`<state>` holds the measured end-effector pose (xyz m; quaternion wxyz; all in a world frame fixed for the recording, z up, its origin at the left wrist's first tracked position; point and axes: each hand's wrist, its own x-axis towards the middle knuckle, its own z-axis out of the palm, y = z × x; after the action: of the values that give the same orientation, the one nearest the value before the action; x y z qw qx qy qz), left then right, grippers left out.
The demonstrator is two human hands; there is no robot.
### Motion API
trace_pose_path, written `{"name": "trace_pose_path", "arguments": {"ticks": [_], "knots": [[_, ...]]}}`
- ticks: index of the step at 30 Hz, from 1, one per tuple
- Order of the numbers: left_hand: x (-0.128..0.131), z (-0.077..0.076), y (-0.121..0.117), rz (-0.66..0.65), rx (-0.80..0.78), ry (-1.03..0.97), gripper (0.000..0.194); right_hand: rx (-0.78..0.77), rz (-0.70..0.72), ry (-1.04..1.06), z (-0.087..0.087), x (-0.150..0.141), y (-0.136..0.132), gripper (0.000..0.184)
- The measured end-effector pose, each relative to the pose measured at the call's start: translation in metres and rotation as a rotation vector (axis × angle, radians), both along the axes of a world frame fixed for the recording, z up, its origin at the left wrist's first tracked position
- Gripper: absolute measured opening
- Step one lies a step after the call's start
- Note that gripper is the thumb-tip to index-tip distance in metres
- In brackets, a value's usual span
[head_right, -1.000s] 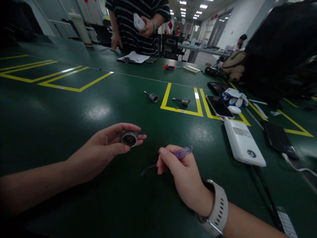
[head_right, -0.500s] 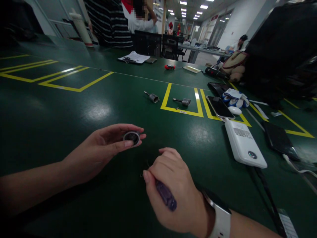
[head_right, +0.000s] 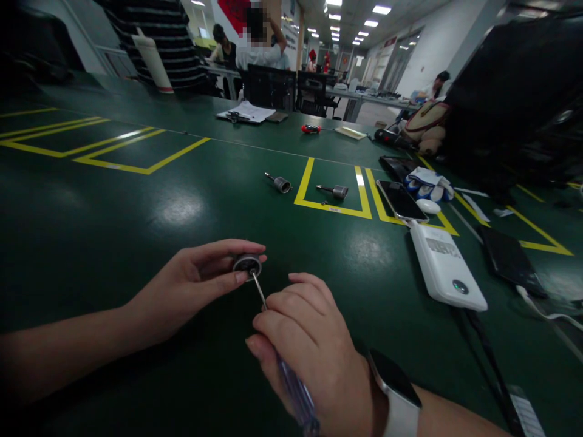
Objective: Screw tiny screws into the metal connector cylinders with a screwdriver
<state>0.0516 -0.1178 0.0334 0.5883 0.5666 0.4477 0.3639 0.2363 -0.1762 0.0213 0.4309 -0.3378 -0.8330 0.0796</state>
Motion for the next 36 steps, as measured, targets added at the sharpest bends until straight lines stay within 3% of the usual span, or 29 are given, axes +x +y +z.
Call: {"name": "trace_pose_path", "arguments": {"ticks": [12, 25, 31, 36], "knots": [[0.0036, -0.0027, -0.0032, 0.043, 0.114, 0.037, 0.020, 0.037, -0.011, -0.085, 0.0021, -0.0048, 0.0023, 0.010], [0.0039, -0.0020, -0.0039, 0.063, 0.098, 0.017, 0.026, 0.058, -0.012, -0.185, -0.0003, -0.0073, -0.0014, 0.009], [0.0036, -0.0024, -0.0019, 0.066, 0.107, 0.040, 0.025, -0.037, 0.001, -0.050, -0.0021, -0.0057, -0.0040, 0.023], [0.0039, -0.0047, -0.0006, 0.069, 0.136, 0.043, 0.026, -0.015, 0.012, -0.021, -0.0017, -0.0054, -0.0027, 0.020]]}}
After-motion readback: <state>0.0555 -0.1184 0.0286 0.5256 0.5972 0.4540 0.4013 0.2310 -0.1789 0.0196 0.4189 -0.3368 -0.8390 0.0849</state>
